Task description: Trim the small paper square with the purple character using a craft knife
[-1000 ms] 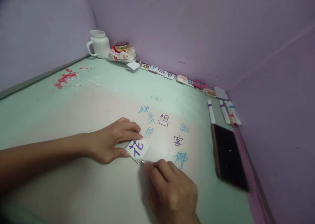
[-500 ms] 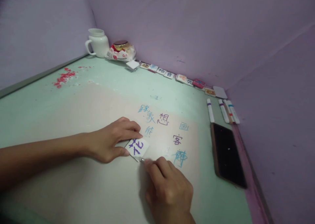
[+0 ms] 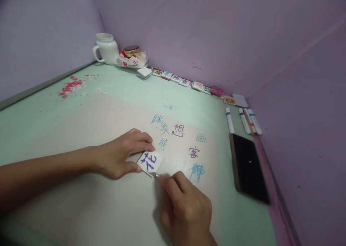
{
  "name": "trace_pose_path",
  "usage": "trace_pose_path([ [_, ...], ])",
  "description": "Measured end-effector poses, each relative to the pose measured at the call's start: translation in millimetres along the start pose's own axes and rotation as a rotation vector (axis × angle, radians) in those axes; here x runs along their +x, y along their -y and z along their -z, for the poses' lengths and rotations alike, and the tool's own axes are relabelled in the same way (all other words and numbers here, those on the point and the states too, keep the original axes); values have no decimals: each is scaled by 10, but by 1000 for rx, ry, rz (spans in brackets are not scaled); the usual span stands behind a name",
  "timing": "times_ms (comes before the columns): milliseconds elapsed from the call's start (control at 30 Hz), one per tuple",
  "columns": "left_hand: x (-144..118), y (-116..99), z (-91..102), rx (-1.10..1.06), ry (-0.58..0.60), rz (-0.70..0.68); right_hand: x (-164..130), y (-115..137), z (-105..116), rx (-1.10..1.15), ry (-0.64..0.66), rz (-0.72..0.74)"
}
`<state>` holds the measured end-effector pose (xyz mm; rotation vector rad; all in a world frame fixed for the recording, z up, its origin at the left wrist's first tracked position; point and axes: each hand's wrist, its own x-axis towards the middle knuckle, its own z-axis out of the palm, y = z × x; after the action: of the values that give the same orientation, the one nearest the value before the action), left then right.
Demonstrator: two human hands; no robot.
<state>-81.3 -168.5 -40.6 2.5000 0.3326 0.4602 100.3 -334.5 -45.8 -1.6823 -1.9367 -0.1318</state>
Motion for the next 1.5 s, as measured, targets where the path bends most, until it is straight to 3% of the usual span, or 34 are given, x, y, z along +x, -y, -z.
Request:
trace_pose_path([
  [167,1,-43,26,27,-9,26,-34,-24,-9,111,-29,-117],
  [467,8,-132,55,176,47,64,-46,26,-31,33,-38,-75],
  [700,8,-154,62,227,75,45,-42,26,-53,120,-104,-103],
  [1100,-14,-145,-8,227,35,30,45,86,-79,-96,-107,-49],
  [1500,15,-160,-18,183,0,53,28,-26,-92,74,-98,-25],
])
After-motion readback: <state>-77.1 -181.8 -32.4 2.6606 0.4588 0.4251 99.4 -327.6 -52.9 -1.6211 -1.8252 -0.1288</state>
